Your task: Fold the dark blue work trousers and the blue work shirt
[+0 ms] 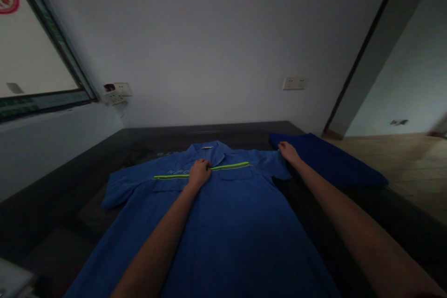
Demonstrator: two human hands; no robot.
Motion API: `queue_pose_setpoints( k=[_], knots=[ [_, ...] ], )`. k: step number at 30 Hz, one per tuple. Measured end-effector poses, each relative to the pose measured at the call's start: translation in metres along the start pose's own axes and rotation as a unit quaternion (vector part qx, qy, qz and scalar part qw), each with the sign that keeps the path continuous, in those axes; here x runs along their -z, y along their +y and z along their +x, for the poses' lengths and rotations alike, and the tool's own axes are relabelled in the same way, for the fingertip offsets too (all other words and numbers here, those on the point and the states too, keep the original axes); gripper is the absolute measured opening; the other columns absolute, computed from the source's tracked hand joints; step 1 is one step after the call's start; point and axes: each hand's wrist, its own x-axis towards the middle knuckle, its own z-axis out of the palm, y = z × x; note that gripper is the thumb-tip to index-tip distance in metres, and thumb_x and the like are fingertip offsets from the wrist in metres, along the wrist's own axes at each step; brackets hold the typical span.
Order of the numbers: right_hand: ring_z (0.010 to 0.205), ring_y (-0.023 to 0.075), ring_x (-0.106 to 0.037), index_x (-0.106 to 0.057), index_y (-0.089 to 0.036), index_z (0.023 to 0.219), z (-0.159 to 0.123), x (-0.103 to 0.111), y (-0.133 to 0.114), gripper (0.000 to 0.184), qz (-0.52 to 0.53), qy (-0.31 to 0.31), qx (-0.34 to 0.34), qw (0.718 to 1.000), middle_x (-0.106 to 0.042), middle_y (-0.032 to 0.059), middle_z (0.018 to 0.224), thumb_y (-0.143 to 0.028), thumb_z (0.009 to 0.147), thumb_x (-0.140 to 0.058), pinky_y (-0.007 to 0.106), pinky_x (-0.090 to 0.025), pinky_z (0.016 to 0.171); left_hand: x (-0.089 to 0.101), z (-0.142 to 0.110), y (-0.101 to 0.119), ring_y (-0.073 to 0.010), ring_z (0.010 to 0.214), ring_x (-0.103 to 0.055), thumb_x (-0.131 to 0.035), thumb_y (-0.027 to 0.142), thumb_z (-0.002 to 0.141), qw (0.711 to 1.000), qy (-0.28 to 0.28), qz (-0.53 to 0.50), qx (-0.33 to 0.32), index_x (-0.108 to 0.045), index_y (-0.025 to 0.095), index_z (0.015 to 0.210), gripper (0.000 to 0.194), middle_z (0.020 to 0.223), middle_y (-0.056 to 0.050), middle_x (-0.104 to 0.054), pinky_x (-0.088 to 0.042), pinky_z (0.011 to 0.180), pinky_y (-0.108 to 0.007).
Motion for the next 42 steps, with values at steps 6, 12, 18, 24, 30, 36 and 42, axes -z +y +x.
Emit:
queue_pose_setpoints(
  k=[6,12,18,24,30,36,42],
  knots=[
    [0.103,0.0221,-0.058,-0.065,-0.015,0.105,-0.045,0.008,-0.006,0.027,-0.055,-0.029,0.062,0.996,-0.064,0.0114,0.11,-0.022,0.08,-0.057,0.031,-0.04,0.092,-0.001,-0.002,0.002,-0.0222,0.098,-0.055,-0.05,0.023,0.082,0.999,-0.012,0.038,-0.001,-0.066,0.02,0.091,0.019,0.101,-0.008,-0.063,-0.043,0.084,-0.031],
    [0.079,0.0213,-0.063,-0.068,-0.019,0.083,-0.127,0.04,0.014,0.025,-0.113,-0.174,0.064,0.976,-0.07,0.0079,0.085,-0.037,0.085,-0.051,0.029,-0.043,0.068,-0.001,-0.002,0.005,-0.0231,0.096,-0.055,-0.044,0.029,0.087,0.998,-0.014,0.06,-0.009,-0.065,0.019,0.092,0.024,0.1,-0.009,-0.063,-0.043,0.084,-0.032],
    [0.076,0.0192,-0.064,-0.069,-0.018,0.085,-0.16,0.052,0.032,0.023,-0.055,-0.235,0.06,0.968,-0.071,0.007,0.085,-0.036,0.084,-0.053,0.027,-0.046,0.066,0.001,0.0,0.01,-0.0236,0.096,-0.056,-0.048,0.025,0.084,0.997,-0.017,0.078,-0.008,-0.065,0.02,0.091,0.02,0.099,-0.009,-0.063,-0.043,0.084,-0.032],
    [0.045,0.0125,-0.058,-0.062,-0.011,0.086,-0.124,0.045,0.014,0.038,0.116,-0.336,-0.161,0.921,-0.065,0.0062,0.06,-0.044,0.091,-0.044,0.023,-0.047,0.045,0.004,0.0,0.015,-0.023,0.095,-0.055,-0.046,0.025,0.085,0.994,-0.026,0.103,-0.009,-0.065,0.02,0.092,0.021,0.099,-0.01,-0.063,-0.043,0.082,-0.031],
    [0.052,0.01,-0.06,-0.058,-0.012,0.091,-0.118,0.021,-0.002,0.033,0.288,-0.322,-0.183,0.883,-0.063,0.0037,0.066,-0.044,0.086,-0.056,0.021,-0.051,0.051,0.008,0.004,0.022,-0.0262,0.098,-0.054,-0.045,0.027,0.086,0.991,-0.031,0.127,-0.005,-0.064,0.018,0.092,0.022,0.102,-0.012,-0.06,-0.042,0.082,-0.035],
    [0.046,0.0063,-0.052,-0.059,-0.013,0.09,-0.127,0.018,0.001,0.021,0.252,-0.325,-0.133,0.902,-0.054,-0.003,0.06,-0.033,0.085,-0.059,0.017,-0.045,0.043,0.004,0.046,0.064,-0.0284,0.112,-0.048,-0.042,0.026,0.088,0.993,-0.013,0.086,-0.08,-0.059,0.016,0.106,0.026,0.113,-0.014,-0.054,-0.038,0.094,-0.041],
    [0.043,0.0073,-0.049,-0.06,-0.014,0.099,-0.149,0.029,0.0,0.026,0.11,-0.353,-0.105,0.923,-0.056,-0.0025,0.062,-0.032,0.081,-0.061,0.019,-0.039,0.04,-0.04,0.106,0.133,-0.0184,0.109,-0.054,-0.046,0.019,0.088,0.981,-0.125,0.044,-0.139,-0.054,0.018,0.12,0.033,0.122,-0.01,-0.053,-0.042,0.094,-0.027]
  ],
)
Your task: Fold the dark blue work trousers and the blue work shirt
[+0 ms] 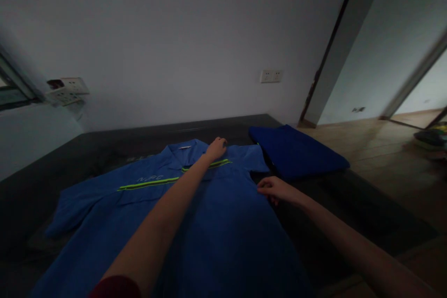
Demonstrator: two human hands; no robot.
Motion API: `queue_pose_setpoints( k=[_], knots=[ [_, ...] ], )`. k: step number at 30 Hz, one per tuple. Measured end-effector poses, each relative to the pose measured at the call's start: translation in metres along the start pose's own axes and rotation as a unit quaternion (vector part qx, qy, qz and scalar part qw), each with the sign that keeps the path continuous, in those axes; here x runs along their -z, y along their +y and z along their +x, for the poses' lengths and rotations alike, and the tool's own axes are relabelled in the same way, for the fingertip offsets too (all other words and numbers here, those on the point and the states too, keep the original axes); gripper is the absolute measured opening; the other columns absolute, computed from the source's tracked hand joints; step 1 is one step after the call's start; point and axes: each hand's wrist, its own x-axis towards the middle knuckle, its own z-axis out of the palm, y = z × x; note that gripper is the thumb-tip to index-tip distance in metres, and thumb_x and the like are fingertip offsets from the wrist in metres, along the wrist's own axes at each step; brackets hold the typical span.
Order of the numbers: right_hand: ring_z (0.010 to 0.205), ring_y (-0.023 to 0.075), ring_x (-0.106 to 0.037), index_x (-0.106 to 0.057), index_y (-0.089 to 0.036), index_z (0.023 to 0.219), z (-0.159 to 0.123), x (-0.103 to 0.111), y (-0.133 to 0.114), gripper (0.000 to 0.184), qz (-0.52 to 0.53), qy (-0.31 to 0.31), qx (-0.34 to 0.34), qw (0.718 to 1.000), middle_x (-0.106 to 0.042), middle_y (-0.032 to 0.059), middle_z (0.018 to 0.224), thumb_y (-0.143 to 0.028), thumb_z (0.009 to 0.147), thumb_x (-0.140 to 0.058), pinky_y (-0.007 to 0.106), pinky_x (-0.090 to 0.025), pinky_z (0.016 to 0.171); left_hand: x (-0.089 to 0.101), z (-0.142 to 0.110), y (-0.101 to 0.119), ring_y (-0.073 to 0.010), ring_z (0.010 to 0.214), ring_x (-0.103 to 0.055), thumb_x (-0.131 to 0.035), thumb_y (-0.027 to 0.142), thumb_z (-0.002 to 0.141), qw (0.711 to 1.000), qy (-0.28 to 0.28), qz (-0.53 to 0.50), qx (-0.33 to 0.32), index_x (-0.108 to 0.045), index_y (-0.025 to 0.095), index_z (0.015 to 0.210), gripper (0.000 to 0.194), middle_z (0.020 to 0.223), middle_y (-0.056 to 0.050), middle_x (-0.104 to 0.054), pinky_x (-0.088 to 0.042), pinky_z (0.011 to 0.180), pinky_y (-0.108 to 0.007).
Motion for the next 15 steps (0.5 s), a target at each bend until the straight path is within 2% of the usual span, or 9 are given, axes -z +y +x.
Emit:
queue_pose_setpoints(
  k=[4,6,8,11,15],
  knots=[
    [0.058,0.0109,-0.054,-0.059,-0.015,0.079,-0.001,-0.01,-0.008,0.014,-0.109,0.058,0.02,0.992,-0.058,0.0,0.068,-0.024,0.073,-0.068,0.021,-0.036,0.048,-0.019,0.032,0.019,-0.0213,0.102,-0.059,-0.052,0.025,0.089,0.996,-0.072,0.012,0.048,-0.052,0.015,0.122,0.034,0.121,-0.013,-0.054,-0.048,0.087,-0.036],
    [0.066,0.0126,-0.055,-0.057,-0.015,0.072,0.002,-0.013,-0.008,0.012,-0.115,0.079,0.049,0.989,-0.058,0.0004,0.069,-0.021,0.072,-0.068,0.021,-0.036,0.053,-0.024,0.041,0.019,-0.0216,0.1,-0.059,-0.054,0.031,0.089,0.992,-0.099,0.027,0.073,-0.053,0.015,0.12,0.034,0.119,-0.011,-0.056,-0.05,0.084,-0.041],
    [0.067,0.0125,-0.056,-0.055,-0.016,0.075,0.006,-0.013,-0.003,0.01,-0.053,0.081,0.064,0.993,-0.058,-0.0003,0.07,-0.02,0.074,-0.064,0.021,-0.037,0.055,-0.026,0.048,0.016,-0.0211,0.1,-0.058,-0.055,0.033,0.089,0.988,-0.117,0.041,0.092,-0.053,0.015,0.119,0.035,0.118,-0.009,-0.056,-0.051,0.083,-0.042],
    [0.063,0.0115,-0.058,-0.052,-0.018,0.082,0.01,-0.011,0.006,0.012,0.107,0.029,0.062,0.992,-0.059,-0.0023,0.068,-0.025,0.077,-0.061,0.022,-0.041,0.056,-0.025,0.058,0.007,-0.0209,0.1,-0.058,-0.055,0.032,0.089,0.983,-0.145,0.05,0.099,-0.053,0.016,0.118,0.034,0.118,-0.009,-0.056,-0.051,0.083,-0.041],
    [0.062,0.0147,-0.063,-0.057,-0.017,0.089,0.015,-0.011,0.013,0.03,0.23,-0.064,0.041,0.97,-0.065,-0.0017,0.068,-0.03,0.066,-0.07,0.028,-0.048,0.062,-0.025,0.066,-0.002,-0.0203,0.099,-0.059,-0.054,0.032,0.089,0.983,-0.164,0.043,0.074,-0.054,0.016,0.117,0.032,0.117,-0.009,-0.056,-0.051,0.083,-0.041]
  ],
)
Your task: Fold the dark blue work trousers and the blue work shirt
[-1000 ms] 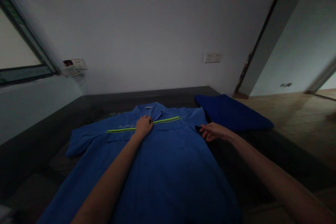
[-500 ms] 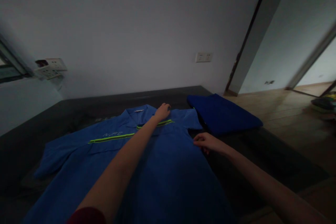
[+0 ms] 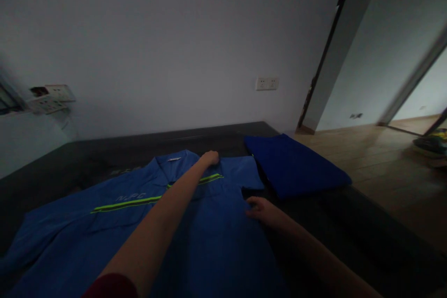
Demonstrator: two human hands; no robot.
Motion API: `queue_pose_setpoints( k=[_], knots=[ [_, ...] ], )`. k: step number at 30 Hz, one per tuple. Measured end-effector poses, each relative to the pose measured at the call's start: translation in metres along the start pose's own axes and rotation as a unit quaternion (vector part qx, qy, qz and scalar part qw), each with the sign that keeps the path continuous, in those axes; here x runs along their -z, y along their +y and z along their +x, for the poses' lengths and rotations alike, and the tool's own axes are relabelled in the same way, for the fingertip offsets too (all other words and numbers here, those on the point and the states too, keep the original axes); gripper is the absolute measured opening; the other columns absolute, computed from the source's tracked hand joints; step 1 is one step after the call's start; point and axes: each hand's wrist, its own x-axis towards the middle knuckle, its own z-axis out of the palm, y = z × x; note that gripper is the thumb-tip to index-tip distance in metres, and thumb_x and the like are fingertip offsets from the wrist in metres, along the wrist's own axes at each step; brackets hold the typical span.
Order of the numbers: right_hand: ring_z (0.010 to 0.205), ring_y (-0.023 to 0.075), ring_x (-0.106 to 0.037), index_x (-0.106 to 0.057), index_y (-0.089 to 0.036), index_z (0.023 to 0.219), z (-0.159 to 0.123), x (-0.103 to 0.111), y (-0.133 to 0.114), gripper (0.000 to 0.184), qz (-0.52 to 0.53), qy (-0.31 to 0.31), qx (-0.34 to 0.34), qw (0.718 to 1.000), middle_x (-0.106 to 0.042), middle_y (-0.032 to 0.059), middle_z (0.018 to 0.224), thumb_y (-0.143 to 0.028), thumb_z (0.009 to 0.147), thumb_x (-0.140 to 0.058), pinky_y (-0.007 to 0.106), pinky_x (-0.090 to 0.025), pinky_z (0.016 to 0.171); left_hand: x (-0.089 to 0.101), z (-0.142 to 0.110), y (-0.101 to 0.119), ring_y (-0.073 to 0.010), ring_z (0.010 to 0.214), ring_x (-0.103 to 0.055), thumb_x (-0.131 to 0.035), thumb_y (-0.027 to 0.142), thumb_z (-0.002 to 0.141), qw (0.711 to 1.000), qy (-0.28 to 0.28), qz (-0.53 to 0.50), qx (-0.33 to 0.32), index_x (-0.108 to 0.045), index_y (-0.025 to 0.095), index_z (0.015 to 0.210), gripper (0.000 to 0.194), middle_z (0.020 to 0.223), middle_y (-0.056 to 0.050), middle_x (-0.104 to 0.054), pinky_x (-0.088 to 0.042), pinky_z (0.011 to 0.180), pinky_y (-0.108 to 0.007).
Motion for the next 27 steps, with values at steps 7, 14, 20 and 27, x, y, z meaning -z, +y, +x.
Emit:
queue_pose_setpoints(
  k=[7,14,20,27],
  knots=[
    [0.074,0.0236,-0.068,-0.066,-0.013,0.095,0.006,0.014,-0.009,0.049,0.078,0.021,0.025,0.996,-0.072,0.006,0.078,-0.036,0.054,-0.077,0.042,-0.051,0.079,-0.011,0.004,0.004,-0.0219,0.105,-0.058,-0.044,0.026,0.094,0.993,0.102,-0.032,-0.049,-0.052,0.02,0.118,0.026,0.113,-0.01,-0.061,-0.046,0.088,-0.035],
    [0.077,0.0225,-0.069,-0.064,-0.014,0.102,0.003,0.039,-0.036,0.047,0.069,0.099,0.054,0.991,-0.073,0.0081,0.087,-0.033,0.061,-0.075,0.039,-0.053,0.079,-0.022,0.019,0.024,-0.0204,0.102,-0.06,-0.037,0.023,0.095,0.98,0.17,-0.08,-0.058,-0.048,0.019,0.116,0.024,0.11,-0.013,-0.061,-0.044,0.085,-0.03],
    [0.075,0.0207,-0.067,-0.065,-0.016,0.102,0.003,0.046,-0.034,0.037,-0.019,0.116,0.074,0.99,-0.072,0.0064,0.086,-0.033,0.069,-0.068,0.034,-0.052,0.072,-0.03,0.033,0.046,-0.0193,0.099,-0.06,-0.032,0.023,0.096,0.976,0.192,-0.095,-0.043,-0.045,0.018,0.115,0.024,0.11,-0.012,-0.058,-0.045,0.083,-0.029],
    [0.074,0.0194,-0.065,-0.069,-0.017,0.086,0.037,0.084,-0.057,0.033,-0.429,0.28,0.083,0.855,-0.07,0.0069,0.078,-0.037,0.091,-0.043,0.028,-0.045,0.066,-0.032,0.033,0.055,-0.0228,0.101,-0.06,-0.039,0.022,0.092,0.978,0.188,-0.076,-0.042,-0.049,0.016,0.111,0.023,0.113,-0.014,-0.054,-0.045,0.084,-0.033]
  ],
)
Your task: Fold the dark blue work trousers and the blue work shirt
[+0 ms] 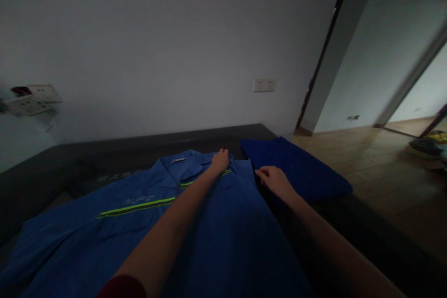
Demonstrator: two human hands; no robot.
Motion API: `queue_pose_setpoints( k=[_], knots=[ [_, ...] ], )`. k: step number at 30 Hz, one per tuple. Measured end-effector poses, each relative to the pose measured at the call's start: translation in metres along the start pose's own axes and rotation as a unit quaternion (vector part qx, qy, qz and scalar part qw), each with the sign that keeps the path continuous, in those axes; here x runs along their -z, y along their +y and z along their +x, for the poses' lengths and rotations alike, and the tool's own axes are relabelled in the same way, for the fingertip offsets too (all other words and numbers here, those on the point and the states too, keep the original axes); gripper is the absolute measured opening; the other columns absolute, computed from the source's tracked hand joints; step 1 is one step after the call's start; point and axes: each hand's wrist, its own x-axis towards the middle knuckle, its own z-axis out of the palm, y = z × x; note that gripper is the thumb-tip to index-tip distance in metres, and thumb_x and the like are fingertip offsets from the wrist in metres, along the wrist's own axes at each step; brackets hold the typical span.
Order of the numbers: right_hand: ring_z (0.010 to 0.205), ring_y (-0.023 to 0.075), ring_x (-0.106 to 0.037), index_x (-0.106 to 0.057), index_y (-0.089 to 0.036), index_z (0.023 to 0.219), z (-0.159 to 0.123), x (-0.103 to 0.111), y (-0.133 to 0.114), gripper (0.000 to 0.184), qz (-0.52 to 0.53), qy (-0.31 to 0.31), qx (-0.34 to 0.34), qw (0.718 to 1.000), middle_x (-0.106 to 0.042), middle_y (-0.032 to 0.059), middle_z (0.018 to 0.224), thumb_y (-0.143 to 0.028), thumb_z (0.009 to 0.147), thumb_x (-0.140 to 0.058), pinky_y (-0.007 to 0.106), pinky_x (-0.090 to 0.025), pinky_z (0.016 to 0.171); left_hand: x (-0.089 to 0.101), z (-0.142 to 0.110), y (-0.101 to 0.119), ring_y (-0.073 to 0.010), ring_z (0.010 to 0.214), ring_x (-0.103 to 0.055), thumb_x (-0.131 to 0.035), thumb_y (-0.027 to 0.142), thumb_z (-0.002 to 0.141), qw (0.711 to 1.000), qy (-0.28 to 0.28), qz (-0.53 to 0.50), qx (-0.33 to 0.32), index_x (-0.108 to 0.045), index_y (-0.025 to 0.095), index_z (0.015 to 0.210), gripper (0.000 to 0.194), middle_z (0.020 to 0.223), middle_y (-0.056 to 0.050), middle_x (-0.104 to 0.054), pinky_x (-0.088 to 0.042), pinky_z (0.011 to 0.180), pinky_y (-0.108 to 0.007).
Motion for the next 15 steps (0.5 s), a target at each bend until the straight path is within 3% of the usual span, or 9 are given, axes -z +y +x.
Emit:
queue_pose_setpoints(
  k=[2,4,8,10,12,15],
  knots=[
    [0.093,0.0205,-0.062,-0.067,-0.019,0.103,0.031,0.001,-0.002,0.028,-0.095,0.042,0.024,0.994,-0.07,0.0077,0.1,-0.03,0.091,-0.044,0.028,-0.044,0.078,0.006,-0.004,0.002,-0.0224,0.1,-0.06,-0.038,0.023,0.092,1.0,0.005,0.003,-0.005,-0.047,0.017,0.116,0.026,0.118,-0.014,-0.051,-0.046,0.083,-0.033],
    [0.108,0.0213,-0.055,-0.062,-0.019,0.115,0.059,-0.005,-0.009,0.03,-0.155,0.033,0.059,0.986,-0.066,0.0085,0.113,-0.024,0.089,-0.048,0.029,-0.042,0.087,0.015,-0.013,0.003,-0.0224,0.101,-0.06,-0.038,0.024,0.092,1.0,0.017,0.005,-0.013,-0.042,0.019,0.124,0.032,0.124,-0.014,-0.046,-0.046,0.083,-0.033],
    [0.113,0.0269,-0.05,-0.064,-0.016,0.112,0.094,-0.032,-0.024,0.029,-0.187,-0.002,0.075,0.98,-0.066,0.0149,0.111,-0.019,0.084,-0.055,0.035,-0.04,0.089,0.044,-0.043,-0.015,-0.0223,0.116,-0.051,-0.042,0.022,0.09,0.998,0.041,0.009,-0.046,-0.034,0.024,0.133,0.044,0.133,-0.01,-0.041,-0.043,0.092,-0.033],
    [0.113,0.0295,-0.049,-0.067,-0.013,0.105,0.101,-0.043,-0.028,0.026,-0.198,-0.012,0.068,0.978,-0.066,0.0182,0.109,-0.017,0.082,-0.057,0.038,-0.04,0.089,0.063,-0.062,-0.042,-0.0216,0.12,-0.047,-0.044,0.02,0.089,0.996,0.06,0.011,-0.061,-0.037,0.024,0.133,0.045,0.133,-0.008,-0.043,-0.04,0.097,-0.032],
    [0.114,0.0313,-0.048,-0.068,-0.012,0.101,0.107,-0.05,-0.029,0.023,-0.205,-0.017,0.054,0.977,-0.065,0.0201,0.109,-0.017,0.08,-0.059,0.041,-0.039,0.09,0.086,-0.084,-0.082,-0.0219,0.12,-0.047,-0.045,0.02,0.088,0.995,0.082,0.022,-0.047,-0.04,0.023,0.132,0.044,0.131,-0.008,-0.047,-0.038,0.099,-0.034],
    [0.114,0.033,-0.047,-0.069,-0.012,0.097,0.116,-0.051,-0.028,0.022,-0.206,-0.014,0.027,0.978,-0.064,0.02,0.11,-0.02,0.077,-0.063,0.044,-0.039,0.089,0.123,-0.122,-0.155,-0.021,0.117,-0.049,-0.049,0.021,0.088,0.992,0.071,0.067,0.075,-0.045,0.024,0.129,0.041,0.127,-0.006,-0.052,-0.04,0.099,-0.034]
  ],
)
